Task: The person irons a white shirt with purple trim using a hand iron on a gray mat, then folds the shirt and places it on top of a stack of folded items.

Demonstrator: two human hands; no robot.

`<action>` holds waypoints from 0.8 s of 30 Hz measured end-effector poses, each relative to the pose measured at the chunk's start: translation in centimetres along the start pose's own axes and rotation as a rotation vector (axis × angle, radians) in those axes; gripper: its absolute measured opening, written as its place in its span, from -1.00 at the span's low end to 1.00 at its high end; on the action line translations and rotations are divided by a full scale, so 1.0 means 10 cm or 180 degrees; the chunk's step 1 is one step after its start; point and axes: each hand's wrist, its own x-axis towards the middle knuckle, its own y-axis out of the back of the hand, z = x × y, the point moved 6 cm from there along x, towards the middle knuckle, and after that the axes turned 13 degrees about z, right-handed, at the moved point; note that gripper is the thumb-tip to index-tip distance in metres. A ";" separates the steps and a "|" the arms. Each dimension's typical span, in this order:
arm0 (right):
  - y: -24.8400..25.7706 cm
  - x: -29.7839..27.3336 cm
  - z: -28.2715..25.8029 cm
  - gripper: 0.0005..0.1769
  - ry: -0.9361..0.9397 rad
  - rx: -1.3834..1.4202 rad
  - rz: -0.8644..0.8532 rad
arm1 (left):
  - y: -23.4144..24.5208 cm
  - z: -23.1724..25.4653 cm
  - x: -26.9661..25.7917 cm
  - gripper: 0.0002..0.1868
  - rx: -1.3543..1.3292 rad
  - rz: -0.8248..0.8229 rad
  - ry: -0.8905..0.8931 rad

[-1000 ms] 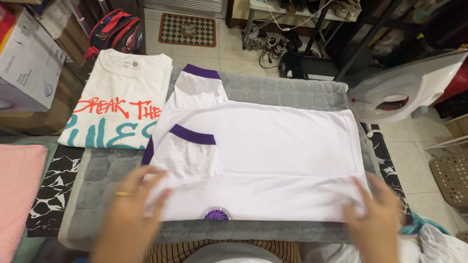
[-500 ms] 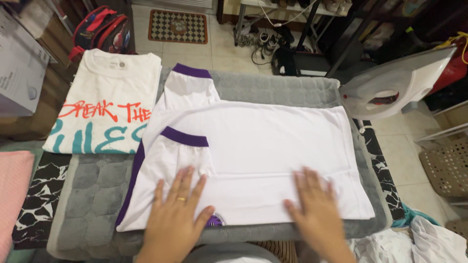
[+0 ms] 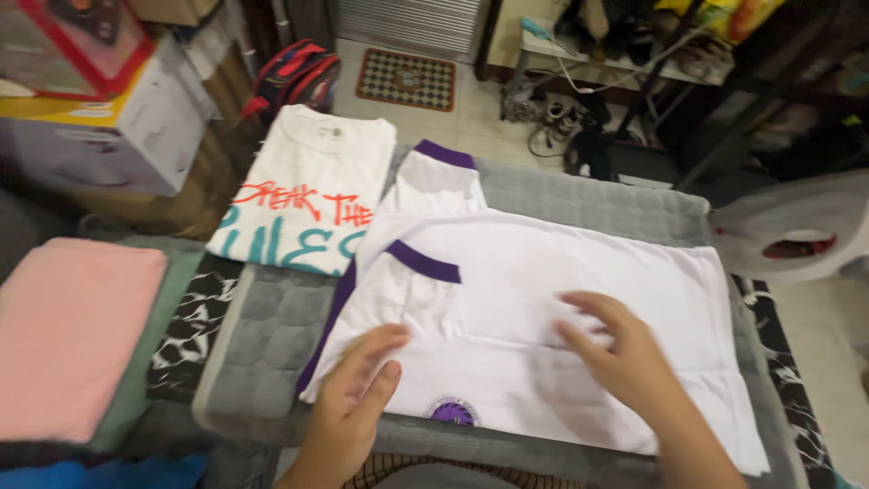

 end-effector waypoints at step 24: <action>-1.08 -0.80 -1.40 -0.47 0.3494 0.0198 -0.1176 | 0.34 -0.28 0.14 -0.15 -0.1779 0.0149 0.1255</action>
